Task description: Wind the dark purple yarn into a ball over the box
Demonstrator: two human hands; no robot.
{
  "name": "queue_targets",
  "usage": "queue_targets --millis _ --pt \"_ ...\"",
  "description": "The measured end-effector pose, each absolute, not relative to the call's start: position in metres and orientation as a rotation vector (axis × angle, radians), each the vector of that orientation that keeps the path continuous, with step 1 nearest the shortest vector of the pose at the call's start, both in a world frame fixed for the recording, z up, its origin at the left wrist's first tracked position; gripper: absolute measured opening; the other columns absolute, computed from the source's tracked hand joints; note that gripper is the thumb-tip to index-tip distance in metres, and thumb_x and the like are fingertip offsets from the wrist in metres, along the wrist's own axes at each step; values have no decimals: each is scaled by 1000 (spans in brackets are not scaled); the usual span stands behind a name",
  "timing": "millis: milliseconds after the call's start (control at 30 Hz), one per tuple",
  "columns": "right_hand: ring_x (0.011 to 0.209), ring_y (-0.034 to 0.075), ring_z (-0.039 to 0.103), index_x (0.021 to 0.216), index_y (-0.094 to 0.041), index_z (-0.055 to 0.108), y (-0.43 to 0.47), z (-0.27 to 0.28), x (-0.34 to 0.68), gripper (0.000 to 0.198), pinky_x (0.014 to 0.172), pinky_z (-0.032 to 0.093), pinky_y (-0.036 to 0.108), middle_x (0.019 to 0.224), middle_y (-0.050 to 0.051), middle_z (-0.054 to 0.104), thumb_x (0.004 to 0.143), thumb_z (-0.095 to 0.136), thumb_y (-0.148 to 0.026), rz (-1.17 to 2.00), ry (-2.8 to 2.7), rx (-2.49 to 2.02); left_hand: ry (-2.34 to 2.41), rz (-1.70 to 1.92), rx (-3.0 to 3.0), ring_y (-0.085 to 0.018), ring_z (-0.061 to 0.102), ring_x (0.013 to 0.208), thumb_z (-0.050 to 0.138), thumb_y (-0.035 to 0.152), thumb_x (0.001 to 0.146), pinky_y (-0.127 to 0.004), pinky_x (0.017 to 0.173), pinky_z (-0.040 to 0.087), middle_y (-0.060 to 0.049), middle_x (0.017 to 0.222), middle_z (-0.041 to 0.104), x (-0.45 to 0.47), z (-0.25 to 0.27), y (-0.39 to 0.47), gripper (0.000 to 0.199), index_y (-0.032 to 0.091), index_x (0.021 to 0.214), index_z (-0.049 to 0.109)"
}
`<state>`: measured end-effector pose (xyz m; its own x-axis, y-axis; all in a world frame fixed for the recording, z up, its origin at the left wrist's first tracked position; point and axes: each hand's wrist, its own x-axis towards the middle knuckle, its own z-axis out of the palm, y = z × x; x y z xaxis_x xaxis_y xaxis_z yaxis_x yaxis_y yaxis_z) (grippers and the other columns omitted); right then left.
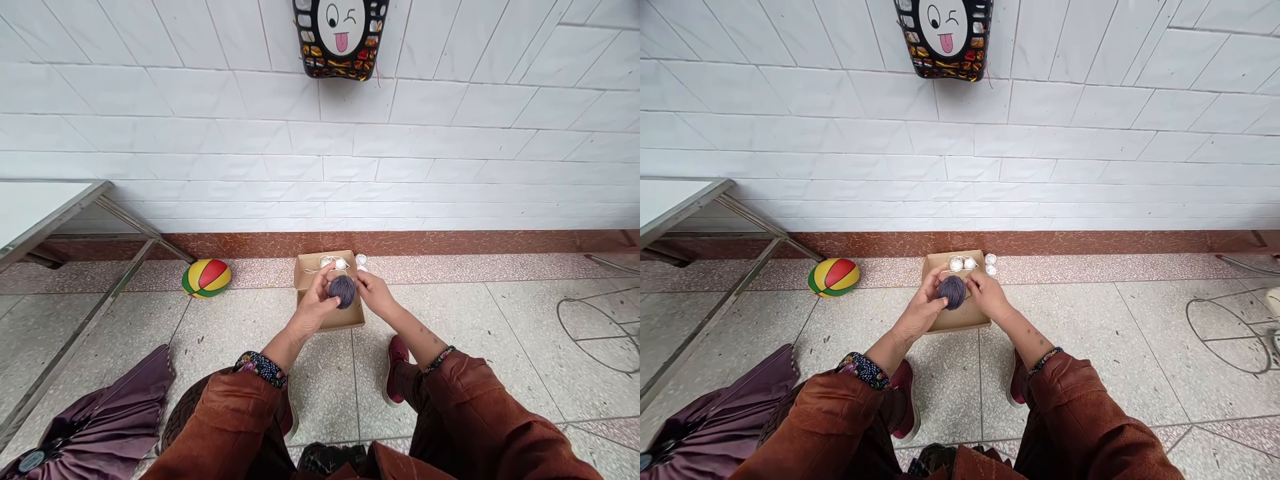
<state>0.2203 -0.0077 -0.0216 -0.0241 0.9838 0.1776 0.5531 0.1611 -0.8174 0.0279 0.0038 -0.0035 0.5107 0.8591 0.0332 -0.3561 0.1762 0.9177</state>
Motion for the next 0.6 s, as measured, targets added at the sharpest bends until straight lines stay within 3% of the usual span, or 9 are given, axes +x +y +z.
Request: queue_targets --millis 133,300,600 --pt "71 16 57 82 -20 59 -22 -31 201 18 67 42 26 75 0 62 98 51 -24 769 -1880 -1445 742 1113 987 -14 53 99 77 23 73 -26 92 47 -1 109 52 29 -8 12 71 33 139 50" --pt "75 16 59 89 -20 62 -41 -5 186 17 70 44 26 81 2 66 101 52 -28 769 -2146 -1140 962 1168 965 -13 56 94 75 24 72 -28 86 48 -1 114 50 30 -18 17 75 34 140 45" --pt "83 18 62 93 -23 70 -17 23 212 24 77 49 30 88 4 67 104 51 -34 563 -1893 -1126 731 854 1076 -12 52 92 77 22 72 -27 84 44 0 113 49 30 -15 -4 81 36 144 43"
